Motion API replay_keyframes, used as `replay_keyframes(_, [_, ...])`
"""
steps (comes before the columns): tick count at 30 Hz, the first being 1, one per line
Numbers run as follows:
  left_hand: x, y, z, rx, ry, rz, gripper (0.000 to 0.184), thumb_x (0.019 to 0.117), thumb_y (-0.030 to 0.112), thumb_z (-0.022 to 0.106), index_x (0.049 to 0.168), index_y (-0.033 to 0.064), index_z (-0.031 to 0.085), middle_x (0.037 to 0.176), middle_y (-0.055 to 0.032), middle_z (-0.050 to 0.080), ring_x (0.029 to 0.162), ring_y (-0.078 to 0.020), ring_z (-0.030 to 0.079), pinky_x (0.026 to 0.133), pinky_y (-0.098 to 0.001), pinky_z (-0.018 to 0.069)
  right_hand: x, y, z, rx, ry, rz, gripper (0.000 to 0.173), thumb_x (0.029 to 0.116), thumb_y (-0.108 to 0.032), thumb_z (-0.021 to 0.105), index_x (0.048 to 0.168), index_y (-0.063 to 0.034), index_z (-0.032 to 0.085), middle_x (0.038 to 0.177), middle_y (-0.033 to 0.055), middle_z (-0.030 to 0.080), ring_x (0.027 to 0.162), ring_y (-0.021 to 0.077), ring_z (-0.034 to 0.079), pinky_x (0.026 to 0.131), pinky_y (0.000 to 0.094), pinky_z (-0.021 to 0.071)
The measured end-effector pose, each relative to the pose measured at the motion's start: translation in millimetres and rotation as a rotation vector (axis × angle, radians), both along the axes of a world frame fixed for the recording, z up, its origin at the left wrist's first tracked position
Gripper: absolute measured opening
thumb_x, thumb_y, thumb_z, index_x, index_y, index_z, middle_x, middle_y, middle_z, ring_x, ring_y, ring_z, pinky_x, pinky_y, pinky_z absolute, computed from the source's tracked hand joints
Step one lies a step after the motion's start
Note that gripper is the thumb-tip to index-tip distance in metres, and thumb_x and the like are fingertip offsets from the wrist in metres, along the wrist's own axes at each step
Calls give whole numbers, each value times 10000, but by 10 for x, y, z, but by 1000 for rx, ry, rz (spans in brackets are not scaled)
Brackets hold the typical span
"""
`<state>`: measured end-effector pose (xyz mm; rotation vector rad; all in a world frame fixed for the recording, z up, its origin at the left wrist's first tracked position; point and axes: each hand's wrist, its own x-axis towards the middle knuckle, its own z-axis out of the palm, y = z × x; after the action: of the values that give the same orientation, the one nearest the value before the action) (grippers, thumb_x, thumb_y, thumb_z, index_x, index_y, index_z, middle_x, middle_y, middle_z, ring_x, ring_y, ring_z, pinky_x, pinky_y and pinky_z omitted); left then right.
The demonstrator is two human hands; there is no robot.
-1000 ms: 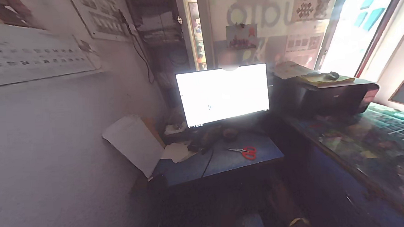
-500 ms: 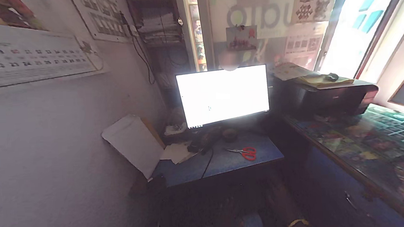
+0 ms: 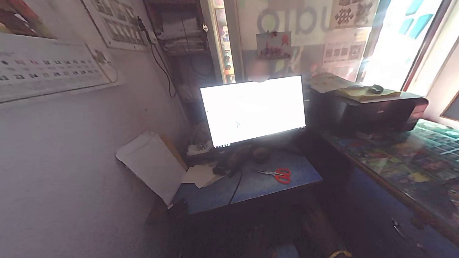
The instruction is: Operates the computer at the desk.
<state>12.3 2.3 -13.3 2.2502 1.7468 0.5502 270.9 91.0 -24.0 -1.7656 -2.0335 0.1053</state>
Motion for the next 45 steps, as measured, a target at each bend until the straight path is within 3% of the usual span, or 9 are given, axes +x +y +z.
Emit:
replay_keyframes(2, [-11, 9, -110, 24, -9, 8, 617, 1057, 489, 420, 1514, 80, 493, 1637, -135, 369, 1537, -315, 300, 1267, -508, 203, 1, -11, 13, -24, 2, -7, 501, 1033, -321, 522, 1476, -88, 552, 1562, 189, 469, 1449, 334, 458, 1192, 461, 393])
replay_keyframes(6, [47, -63, 216, -92, 45, 4, 622, 1074, 465, 367, 1552, 72, 430, 1662, -132, 318, 1550, -327, 267, 1265, -524, 184, 0, -21, -1, -23, 14, 0, 500, 1038, -326, 517, 1466, -71, 560, 1563, 201, 464, 1449, 346, 456, 1193, 466, 388])
replay_keyframes(10, [-29, 32, -255, 30, 11, 14, 628, 1059, 476, 420, 1528, 61, 465, 1653, -151, 329, 1544, -342, 275, 1263, -525, 191, 6, 4, -43, -67, 10, -20, 500, 1054, -363, 491, 1477, -106, 554, 1599, 176, 423, 1471, 322, 430, 1198, 459, 384])
replay_keyframes(21, [-54, 54, -368, 55, 43, 11, 646, 1062, 493, 400, 1544, 64, 441, 1661, -147, 313, 1550, -329, 265, 1265, -519, 191, 12, 24, -83, -25, 8, -5, 492, 1055, -370, 491, 1467, -112, 568, 1601, 164, 425, 1477, 309, 425, 1200, 449, 386])
replay_keyframes(27, [66, -101, 297, -138, 36, 11, 619, 1084, 435, 357, 1559, 40, 403, 1679, -146, 270, 1558, -337, 239, 1270, -512, 167, 13, 22, -113, 29, -15, -1, 481, 1040, -347, 505, 1448, -106, 589, 1565, 181, 471, 1441, 342, 470, 1178, 471, 407])
replay_keyframes(33, [28, -61, 99, -92, 53, 5, 628, 1082, 454, 344, 1564, 56, 400, 1683, -125, 268, 1559, -327, 241, 1265, -528, 178, -7, -24, -45, 65, -43, -14, 452, 1003, -296, 550, 1383, -69, 639, 1495, 208, 540, 1383, 365, 530, 1152, 483, 433])
replay_keyframes(38, [-49, 43, -362, 70, 30, 10, 606, 1059, 476, 419, 1544, 116, 456, 1660, -126, 326, 1553, -323, 260, 1263, -538, 181, 2, -19, -17, 2, -56, -25, 493, 1007, -319, 536, 1430, -73, 590, 1512, 200, 522, 1414, 341, 497, 1175, 465, 410])
replay_keyframes(43, [-32, 33, -256, 97, 6, 3, 550, 1048, 459, 458, 1497, 150, 532, 1620, -134, 400, 1531, -338, 309, 1257, -550, 194, 7, 1, -8, 57, -53, -28, 496, 979, -309, 587, 1407, -58, 608, 1476, 214, 548, 1367, 354, 543, 1132, 462, 459])
replay_keyframes(45, [22, -55, 169, -24, -5, -13, 491, 1029, 401, 491, 1463, 188, 575, 1602, -86, 437, 1522, -306, 329, 1259, -516, 205, 14, 0, -37, 102, -47, -19, 487, 962, -299, 606, 1381, -53, 629, 1446, 223, 572, 1336, 368, 569, 1106, 481, 480])
